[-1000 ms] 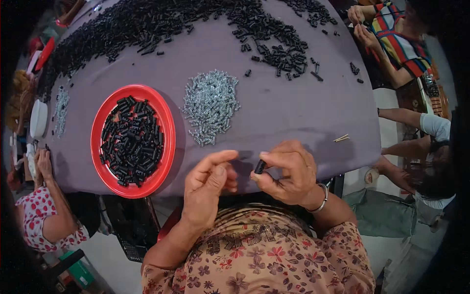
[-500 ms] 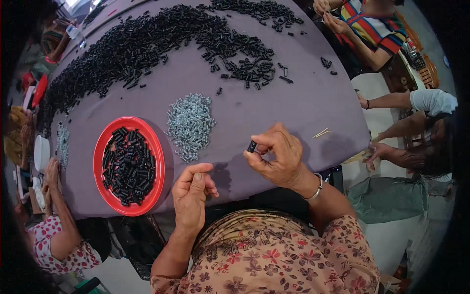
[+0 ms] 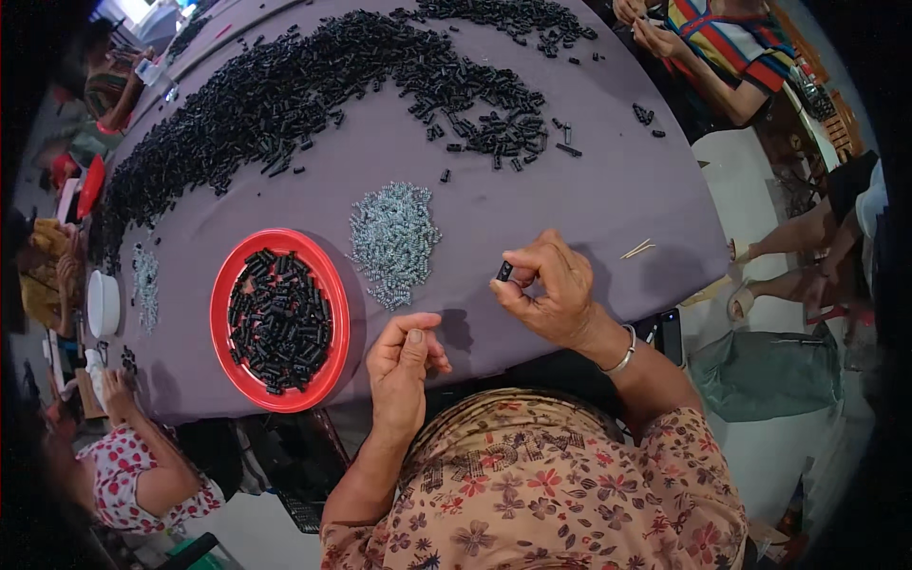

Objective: Manually inserting small silver internal parts into black plastic housings at an assembly table.

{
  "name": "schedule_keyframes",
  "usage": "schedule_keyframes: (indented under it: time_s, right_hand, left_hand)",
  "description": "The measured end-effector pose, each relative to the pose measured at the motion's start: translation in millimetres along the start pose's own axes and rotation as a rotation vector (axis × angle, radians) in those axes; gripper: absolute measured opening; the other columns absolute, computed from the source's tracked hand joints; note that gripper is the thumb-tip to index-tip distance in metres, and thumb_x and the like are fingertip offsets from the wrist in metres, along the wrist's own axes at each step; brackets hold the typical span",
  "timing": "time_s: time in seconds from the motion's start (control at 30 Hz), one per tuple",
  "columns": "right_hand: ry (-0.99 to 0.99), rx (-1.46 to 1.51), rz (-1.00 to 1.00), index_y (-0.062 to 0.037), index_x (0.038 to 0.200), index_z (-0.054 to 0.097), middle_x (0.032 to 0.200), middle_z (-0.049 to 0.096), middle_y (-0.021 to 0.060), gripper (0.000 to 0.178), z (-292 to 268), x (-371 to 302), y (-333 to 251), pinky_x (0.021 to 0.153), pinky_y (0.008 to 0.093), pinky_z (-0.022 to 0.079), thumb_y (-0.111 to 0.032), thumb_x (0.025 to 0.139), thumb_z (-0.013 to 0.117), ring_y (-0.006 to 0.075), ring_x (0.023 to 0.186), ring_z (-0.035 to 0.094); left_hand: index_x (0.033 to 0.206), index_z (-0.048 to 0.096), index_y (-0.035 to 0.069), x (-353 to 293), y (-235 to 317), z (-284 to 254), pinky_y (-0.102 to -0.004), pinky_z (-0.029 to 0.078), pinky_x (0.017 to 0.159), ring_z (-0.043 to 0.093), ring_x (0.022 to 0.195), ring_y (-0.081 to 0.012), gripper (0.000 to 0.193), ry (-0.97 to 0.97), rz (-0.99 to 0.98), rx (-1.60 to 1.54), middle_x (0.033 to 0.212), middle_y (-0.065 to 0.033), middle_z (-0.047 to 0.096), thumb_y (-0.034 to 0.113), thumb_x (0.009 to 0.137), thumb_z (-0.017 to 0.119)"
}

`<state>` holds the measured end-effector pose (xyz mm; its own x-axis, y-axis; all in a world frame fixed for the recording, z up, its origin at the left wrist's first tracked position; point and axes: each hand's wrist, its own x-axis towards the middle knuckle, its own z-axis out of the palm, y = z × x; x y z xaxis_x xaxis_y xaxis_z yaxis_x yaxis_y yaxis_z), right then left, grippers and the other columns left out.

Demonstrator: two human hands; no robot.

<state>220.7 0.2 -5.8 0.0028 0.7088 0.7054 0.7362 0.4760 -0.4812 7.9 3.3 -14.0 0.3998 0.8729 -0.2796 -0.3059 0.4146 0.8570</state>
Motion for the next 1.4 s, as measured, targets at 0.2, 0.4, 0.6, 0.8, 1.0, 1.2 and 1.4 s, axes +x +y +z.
schedule_keyframes:
  time_s: [0.2, 0.4, 0.6, 0.8, 1.0, 1.2, 1.4]
  right_hand:
    - [-0.024, 0.001, 0.071, -0.0016, 0.088, 0.054, 0.071, 0.048, 0.006, 0.027, 3, -8, 10, 0.043, 0.0246, 0.045, -0.004, 0.067, 0.071, 0.0134, 0.05, 0.054]
    - [-0.032, 0.002, 0.105, -0.0017, 0.087, 0.053, 0.071, 0.049, 0.0063, 0.026, 0, -9, 11, 0.044, 0.0252, 0.047, -0.006, 0.068, 0.071, 0.014, 0.052, 0.057]
    - [-0.036, 0.003, 0.123, -0.0022, 0.087, 0.053, 0.071, 0.048, 0.006, 0.026, 1, -9, 13, 0.046, 0.0253, 0.047, -0.006, 0.068, 0.071, 0.0143, 0.052, 0.056]
    - [-0.033, 0.031, 0.144, -0.0023, 0.087, 0.053, 0.071, 0.047, 0.0057, 0.028, 4, -10, 15, 0.045, 0.0251, 0.046, -0.005, 0.067, 0.072, 0.0141, 0.052, 0.055]
    - [-0.051, 0.033, 0.18, -0.0028, 0.086, 0.053, 0.07, 0.047, 0.0056, 0.028, 7, -9, 14, 0.045, 0.0253, 0.045, -0.004, 0.065, 0.072, 0.014, 0.053, 0.055]
    - [-0.054, 0.022, 0.182, -0.0026, 0.086, 0.054, 0.07, 0.047, 0.0056, 0.028, 7, -12, 19, 0.045, 0.0258, 0.045, -0.004, 0.065, 0.072, 0.0147, 0.052, 0.054]
    - [-0.068, 0.063, 0.197, -0.0014, 0.086, 0.054, 0.07, 0.048, 0.006, 0.026, 8, -8, 15, 0.047, 0.0254, 0.046, -0.004, 0.067, 0.072, 0.0149, 0.053, 0.055]
  left_hand:
    - [0.106, 0.056, 0.0, -1, -1, 0, -0.0231, 0.046, 0.06, 0.051, 0.064, -0.0082, 0.024, 0.002, 0.004, 0.022, 0.073, -0.0012, 0.053, 0.02, 0.096, 0.048]
    - [0.105, 0.057, 0.0, 1, 0, 2, -0.0231, 0.046, 0.059, 0.051, 0.063, -0.0087, 0.024, 0.032, -0.009, 0.047, 0.073, -0.0017, 0.054, 0.02, 0.095, 0.051]
    - [0.104, 0.057, -0.001, 1, -3, 2, -0.0239, 0.046, 0.058, 0.052, 0.062, -0.0093, 0.023, 0.026, -0.004, 0.037, 0.072, -0.002, 0.054, 0.02, 0.094, 0.052]
    - [0.103, 0.058, -0.001, 0, -2, 1, -0.0237, 0.046, 0.059, 0.051, 0.062, -0.0093, 0.022, 0.029, -0.012, 0.036, 0.071, -0.0019, 0.054, 0.019, 0.094, 0.052]
    - [0.101, 0.058, -0.001, 1, 1, 2, -0.0235, 0.045, 0.058, 0.051, 0.062, -0.0087, 0.021, 0.032, -0.01, 0.046, 0.07, -0.0017, 0.054, 0.018, 0.094, 0.051]
    - [0.1, 0.059, 0.0, -1, -1, 19, -0.022, 0.045, 0.06, 0.051, 0.064, -0.0072, 0.02, 0.062, -0.05, 0.189, 0.073, -0.0007, 0.054, 0.018, 0.094, 0.053]
    - [0.098, 0.058, -0.002, -7, -21, 6, -0.0218, 0.041, 0.056, 0.049, 0.063, -0.0068, 0.016, -0.022, 0.24, 0.417, 0.075, -0.0013, 0.051, 0.013, 0.092, 0.056]
